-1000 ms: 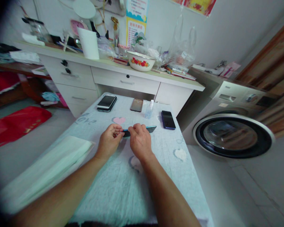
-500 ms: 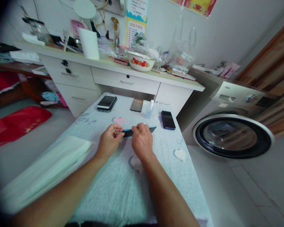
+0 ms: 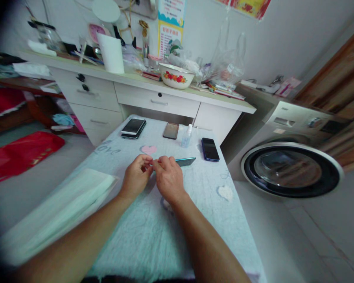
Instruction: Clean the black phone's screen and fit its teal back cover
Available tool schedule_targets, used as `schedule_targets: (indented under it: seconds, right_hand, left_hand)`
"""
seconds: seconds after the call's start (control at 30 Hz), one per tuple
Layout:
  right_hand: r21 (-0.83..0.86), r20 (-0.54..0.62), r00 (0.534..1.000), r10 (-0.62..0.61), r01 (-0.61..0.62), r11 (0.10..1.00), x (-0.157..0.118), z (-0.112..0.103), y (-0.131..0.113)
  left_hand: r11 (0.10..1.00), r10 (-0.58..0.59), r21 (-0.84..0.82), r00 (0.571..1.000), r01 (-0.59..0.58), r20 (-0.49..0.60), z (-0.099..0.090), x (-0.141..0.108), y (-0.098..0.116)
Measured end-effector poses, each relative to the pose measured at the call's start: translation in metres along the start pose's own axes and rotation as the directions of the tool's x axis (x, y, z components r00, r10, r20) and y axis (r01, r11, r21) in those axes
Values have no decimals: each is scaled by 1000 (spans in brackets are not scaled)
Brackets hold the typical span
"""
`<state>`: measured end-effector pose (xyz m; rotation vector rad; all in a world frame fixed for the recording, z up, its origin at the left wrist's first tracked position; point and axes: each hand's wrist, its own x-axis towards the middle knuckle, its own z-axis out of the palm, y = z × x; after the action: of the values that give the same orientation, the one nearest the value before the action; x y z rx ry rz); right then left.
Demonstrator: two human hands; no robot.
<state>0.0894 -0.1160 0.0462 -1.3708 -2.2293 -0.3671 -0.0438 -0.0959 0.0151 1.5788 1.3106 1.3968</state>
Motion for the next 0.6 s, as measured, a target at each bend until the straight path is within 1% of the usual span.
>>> schedule_targets:
  seconds: [0.17,0.4,0.6]
  right_hand:
    - [-10,-20,1000,13,-13,1000,0,0,3]
    - [-1,-57,993,104,-104,995,-2,-3,16]
    - [16,-80,983,165,-164,986,-4,-5,25]
  left_hand:
    - [1000,-14,5,1000,14,-7,1,0,0]
    - [1000,-29,2,1000,29,-5,2,1,-1]
    - [1000,-17,23,1000,18,-19,2,1,0]
